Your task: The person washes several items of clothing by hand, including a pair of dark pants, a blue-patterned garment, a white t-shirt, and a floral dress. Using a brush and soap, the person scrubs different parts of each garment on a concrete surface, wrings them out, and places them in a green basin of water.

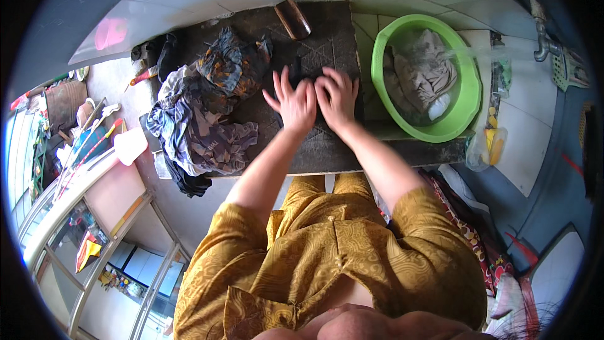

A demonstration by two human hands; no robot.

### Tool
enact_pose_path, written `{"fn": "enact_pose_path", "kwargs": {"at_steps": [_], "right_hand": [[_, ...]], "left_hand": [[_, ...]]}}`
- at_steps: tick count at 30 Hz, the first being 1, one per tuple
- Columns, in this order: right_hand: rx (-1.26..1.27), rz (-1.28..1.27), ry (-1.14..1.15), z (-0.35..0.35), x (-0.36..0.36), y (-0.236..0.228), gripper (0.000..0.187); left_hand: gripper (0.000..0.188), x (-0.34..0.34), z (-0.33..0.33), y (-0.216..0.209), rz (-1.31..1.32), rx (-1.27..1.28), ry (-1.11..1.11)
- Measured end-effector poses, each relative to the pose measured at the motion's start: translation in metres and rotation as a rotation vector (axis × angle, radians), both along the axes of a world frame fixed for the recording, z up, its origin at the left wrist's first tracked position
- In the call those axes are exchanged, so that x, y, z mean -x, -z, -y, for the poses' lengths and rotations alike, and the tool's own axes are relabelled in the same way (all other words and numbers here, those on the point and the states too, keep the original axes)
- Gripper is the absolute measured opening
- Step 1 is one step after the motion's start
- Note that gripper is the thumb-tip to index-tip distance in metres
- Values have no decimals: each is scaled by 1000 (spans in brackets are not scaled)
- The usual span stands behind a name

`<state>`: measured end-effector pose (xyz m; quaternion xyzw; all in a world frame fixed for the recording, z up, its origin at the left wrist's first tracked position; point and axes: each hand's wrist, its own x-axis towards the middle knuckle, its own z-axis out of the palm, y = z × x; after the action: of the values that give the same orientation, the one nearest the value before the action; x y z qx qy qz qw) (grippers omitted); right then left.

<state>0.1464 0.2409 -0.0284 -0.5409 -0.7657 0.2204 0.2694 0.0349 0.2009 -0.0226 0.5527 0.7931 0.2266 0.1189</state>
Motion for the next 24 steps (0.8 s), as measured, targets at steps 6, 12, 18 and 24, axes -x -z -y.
{"fn": "enact_pose_path", "kwargs": {"at_steps": [6,12,18,24], "right_hand": [[-14,-39,9,12,-12,36,17],[-13,93,159,-41,17,27,18],[81,-53,-43,58,-28,20,21],[-71,74,214,-71,26,37,18]], "left_hand": [[20,-7,-8,20,273,-193,191],[26,10,-58,22,-12,-136,56],[22,-18,59,14,180,-108,210],[26,13,-92,25,94,-32,53]]}}
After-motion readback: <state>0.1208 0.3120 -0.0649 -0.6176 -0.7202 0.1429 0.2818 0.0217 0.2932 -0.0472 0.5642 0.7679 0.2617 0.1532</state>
